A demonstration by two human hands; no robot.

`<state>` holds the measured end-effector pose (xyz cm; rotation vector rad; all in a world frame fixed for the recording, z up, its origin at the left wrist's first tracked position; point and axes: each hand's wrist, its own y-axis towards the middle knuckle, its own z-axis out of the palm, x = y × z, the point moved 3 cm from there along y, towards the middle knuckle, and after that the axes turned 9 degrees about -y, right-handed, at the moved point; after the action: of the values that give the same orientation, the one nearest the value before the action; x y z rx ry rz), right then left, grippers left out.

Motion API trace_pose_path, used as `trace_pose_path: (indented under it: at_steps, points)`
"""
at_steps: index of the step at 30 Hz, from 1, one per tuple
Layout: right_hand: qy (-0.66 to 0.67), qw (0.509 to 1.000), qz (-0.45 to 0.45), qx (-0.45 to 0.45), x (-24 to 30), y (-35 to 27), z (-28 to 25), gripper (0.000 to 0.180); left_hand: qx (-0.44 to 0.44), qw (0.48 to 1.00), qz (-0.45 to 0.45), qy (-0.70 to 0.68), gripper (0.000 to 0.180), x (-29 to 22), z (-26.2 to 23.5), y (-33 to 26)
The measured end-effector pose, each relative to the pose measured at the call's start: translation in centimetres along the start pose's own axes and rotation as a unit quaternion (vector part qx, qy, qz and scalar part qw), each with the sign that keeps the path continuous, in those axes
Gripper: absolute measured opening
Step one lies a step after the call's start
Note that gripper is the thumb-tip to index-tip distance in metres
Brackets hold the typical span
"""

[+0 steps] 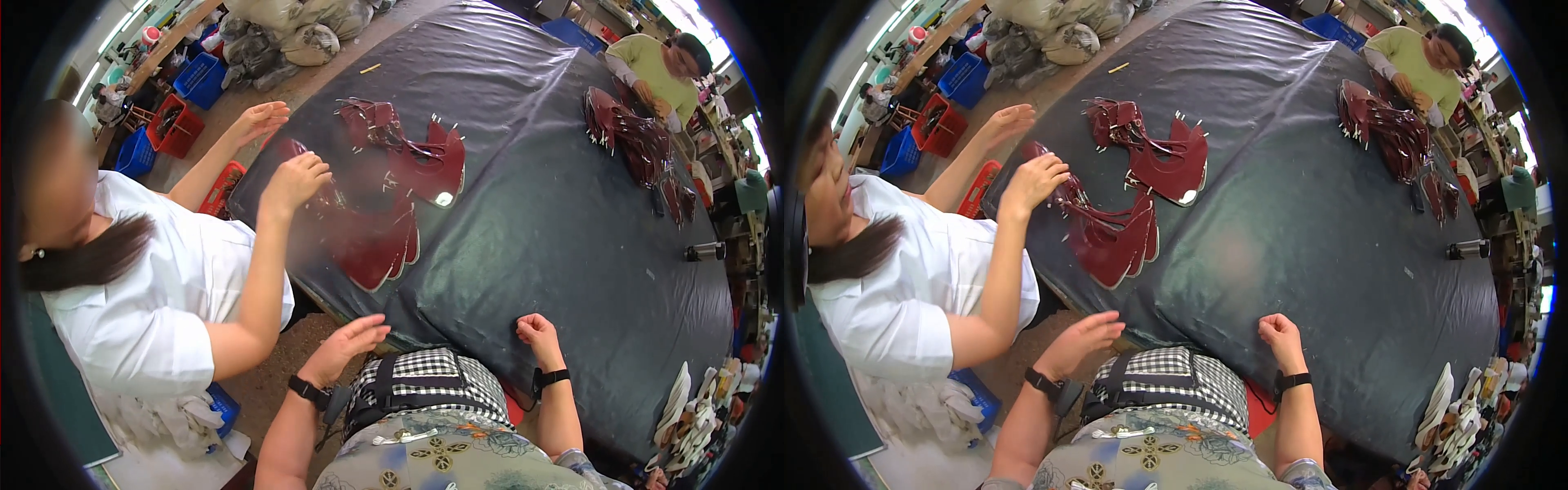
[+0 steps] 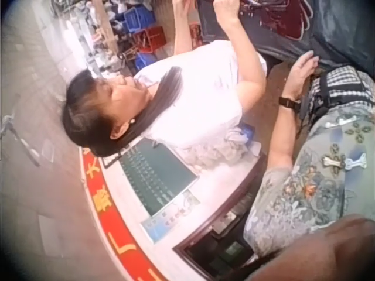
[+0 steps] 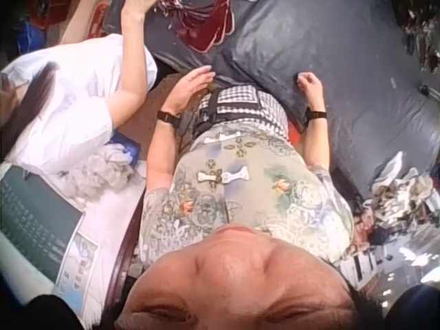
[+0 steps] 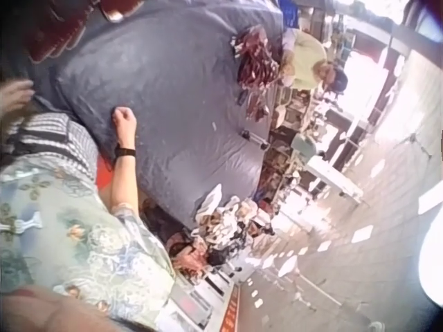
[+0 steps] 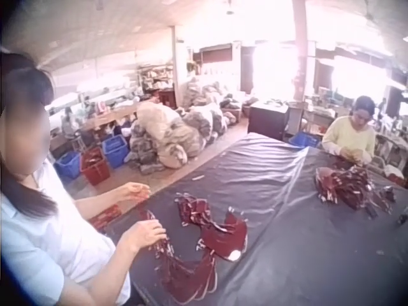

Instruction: Inspecting and sorting maroon shoe upper components in a factory setting.

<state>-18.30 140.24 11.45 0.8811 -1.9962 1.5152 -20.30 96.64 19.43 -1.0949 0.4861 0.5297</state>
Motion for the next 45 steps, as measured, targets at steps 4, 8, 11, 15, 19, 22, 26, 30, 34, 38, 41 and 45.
trace_pose_path:
  at_steps: [4,8,11,15,19,22,26,30,34,38,41,45]
  points:
    - [-0.019,1.000,-0.004,0.015,-0.3,0.2,0.6,0.007,-0.054,0.998,-0.012,-0.028,0.050,5.1,-3.6,0.1]
    - [-0.030,0.999,-0.003,0.027,-0.1,1.4,1.3,0.006,-0.177,0.971,0.006,-0.158,0.042,9.4,-7.2,0.0]
    - [-0.038,0.998,-0.023,0.042,0.2,2.3,1.7,0.007,-0.241,0.956,0.004,-0.168,0.039,12.3,-9.1,-0.7]
    - [-0.056,0.997,-0.039,0.038,0.7,3.2,1.6,0.007,-0.292,0.943,-0.018,-0.159,0.039,15.5,-10.7,-2.0]
    - [-0.087,0.995,-0.050,0.022,0.9,3.7,1.0,0.008,-0.313,0.935,-0.021,-0.165,0.039,17.7,-11.7,-2.7]
    - [-0.090,0.994,-0.063,0.018,0.6,4.0,0.7,0.008,-0.330,0.932,-0.024,-0.150,0.039,18.9,-12.2,-2.7]
    - [-0.098,0.994,-0.054,0.012,-0.2,4.6,0.6,0.006,-0.338,0.936,-0.043,-0.082,0.040,20.2,-12.5,-2.5]
    - [-0.059,0.997,-0.041,0.010,-0.6,5.0,0.5,0.004,-0.349,0.936,-0.047,-0.022,0.039,21.4,-12.8,-2.4]
    - [-0.047,0.998,-0.026,0.027,0.4,4.6,0.5,0.004,-0.341,0.940,-0.033,-0.007,0.037,22.3,-13.0,-2.4]
    - [-0.036,0.999,-0.007,0.029,4.2,3.2,0.0,0.006,-0.338,0.940,-0.040,-0.005,0.037,21.9,-13.1,-2.7]
    - [-0.012,0.989,-0.147,-0.021,10.5,2.4,-1.8,0.009,-0.340,0.939,-0.038,-0.035,0.037,21.0,-12.9,-3.4]
    - [0.007,0.961,-0.272,-0.052,18.8,1.5,-4.2,0.009,-0.359,0.931,-0.036,-0.057,0.039,20.0,-12.5,-4.3]
